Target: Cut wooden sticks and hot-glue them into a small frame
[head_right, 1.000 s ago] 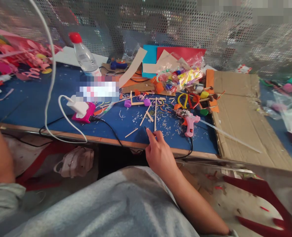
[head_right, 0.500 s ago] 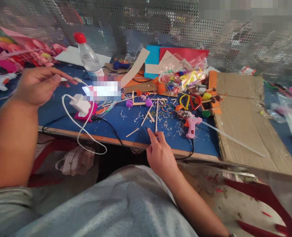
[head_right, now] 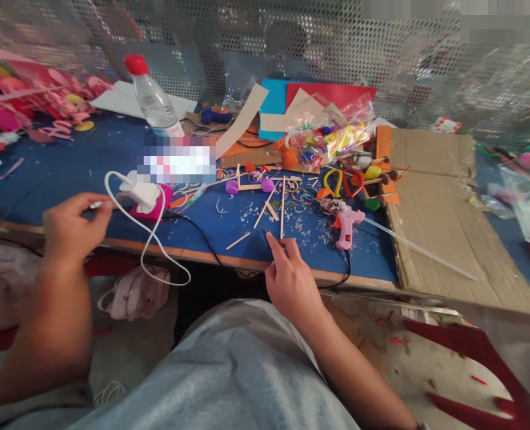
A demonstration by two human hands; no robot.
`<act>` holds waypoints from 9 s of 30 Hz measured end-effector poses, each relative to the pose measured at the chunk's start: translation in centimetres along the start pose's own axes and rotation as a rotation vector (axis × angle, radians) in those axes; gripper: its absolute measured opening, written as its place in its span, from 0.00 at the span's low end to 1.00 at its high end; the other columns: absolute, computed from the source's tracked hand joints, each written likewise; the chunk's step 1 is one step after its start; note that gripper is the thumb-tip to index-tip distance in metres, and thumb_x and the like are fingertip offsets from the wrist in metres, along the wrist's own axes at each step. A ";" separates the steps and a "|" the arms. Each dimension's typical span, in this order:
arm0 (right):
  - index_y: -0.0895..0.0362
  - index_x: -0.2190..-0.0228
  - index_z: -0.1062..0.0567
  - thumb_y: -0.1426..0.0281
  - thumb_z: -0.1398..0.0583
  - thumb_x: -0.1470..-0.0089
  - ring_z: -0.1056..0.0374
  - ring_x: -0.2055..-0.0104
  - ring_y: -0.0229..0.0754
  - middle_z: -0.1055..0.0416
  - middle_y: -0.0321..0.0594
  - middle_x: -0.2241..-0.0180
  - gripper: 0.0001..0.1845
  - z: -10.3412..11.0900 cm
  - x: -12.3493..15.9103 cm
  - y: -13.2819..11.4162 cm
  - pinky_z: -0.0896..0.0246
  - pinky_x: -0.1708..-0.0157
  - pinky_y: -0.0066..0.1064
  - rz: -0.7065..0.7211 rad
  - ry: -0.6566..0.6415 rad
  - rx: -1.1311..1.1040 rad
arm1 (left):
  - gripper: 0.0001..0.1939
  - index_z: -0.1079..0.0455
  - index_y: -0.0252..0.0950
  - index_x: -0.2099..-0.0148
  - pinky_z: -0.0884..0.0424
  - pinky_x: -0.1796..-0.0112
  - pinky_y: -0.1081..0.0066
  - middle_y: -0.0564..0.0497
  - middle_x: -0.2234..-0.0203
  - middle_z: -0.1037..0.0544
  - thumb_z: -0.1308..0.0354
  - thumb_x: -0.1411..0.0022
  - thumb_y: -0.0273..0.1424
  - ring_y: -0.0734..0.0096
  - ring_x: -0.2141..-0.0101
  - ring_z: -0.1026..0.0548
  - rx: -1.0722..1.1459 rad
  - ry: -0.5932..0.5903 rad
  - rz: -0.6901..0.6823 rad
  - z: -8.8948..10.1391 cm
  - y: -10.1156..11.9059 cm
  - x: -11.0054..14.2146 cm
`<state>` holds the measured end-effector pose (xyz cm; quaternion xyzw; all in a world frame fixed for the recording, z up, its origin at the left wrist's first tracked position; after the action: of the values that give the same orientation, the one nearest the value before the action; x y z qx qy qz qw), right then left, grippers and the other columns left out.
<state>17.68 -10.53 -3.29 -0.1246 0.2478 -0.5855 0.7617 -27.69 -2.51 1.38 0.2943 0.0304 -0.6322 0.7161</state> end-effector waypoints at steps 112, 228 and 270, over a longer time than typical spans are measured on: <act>0.62 0.26 0.35 0.80 0.48 0.35 0.24 0.48 0.54 0.30 0.56 0.45 0.38 0.4 0.2 -1.7 0.16 0.43 0.53 0.031 -0.149 -0.137 | 0.18 0.18 0.35 0.46 0.22 0.55 0.61 0.44 0.58 0.16 0.51 0.17 0.25 0.60 0.59 0.21 0.100 -0.275 -0.695 -10.5 26.2 11.4; 0.67 0.28 0.36 0.80 0.48 0.36 0.25 0.45 0.57 0.30 0.61 0.44 0.36 -0.9 -0.4 -2.8 0.15 0.49 0.52 0.062 -0.124 -0.020 | 0.17 0.19 0.36 0.48 0.25 0.57 0.60 0.43 0.57 0.17 0.51 0.18 0.25 0.59 0.59 0.20 0.025 -0.303 -0.663 -10.8 26.1 11.1; 0.70 0.30 0.33 0.81 0.48 0.38 0.23 0.49 0.54 0.29 0.61 0.45 0.35 -0.6 -0.6 -2.8 0.14 0.51 0.47 0.048 -0.092 -0.011 | 0.18 0.18 0.33 0.46 0.24 0.58 0.61 0.46 0.59 0.18 0.51 0.18 0.24 0.59 0.60 0.20 0.061 -0.278 -0.672 -10.6 26.0 11.2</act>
<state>14.94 -10.75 -2.27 -0.1498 0.2187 -0.5592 0.7855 1.98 -6.83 -2.04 0.2003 0.0090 -0.8669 0.4564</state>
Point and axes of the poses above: each hand's wrist, its own x-axis away from the middle knuckle, its own z-axis out of the back of the hand, y = z × x, the point moved 8 cm from there along -x, towards the middle knuckle
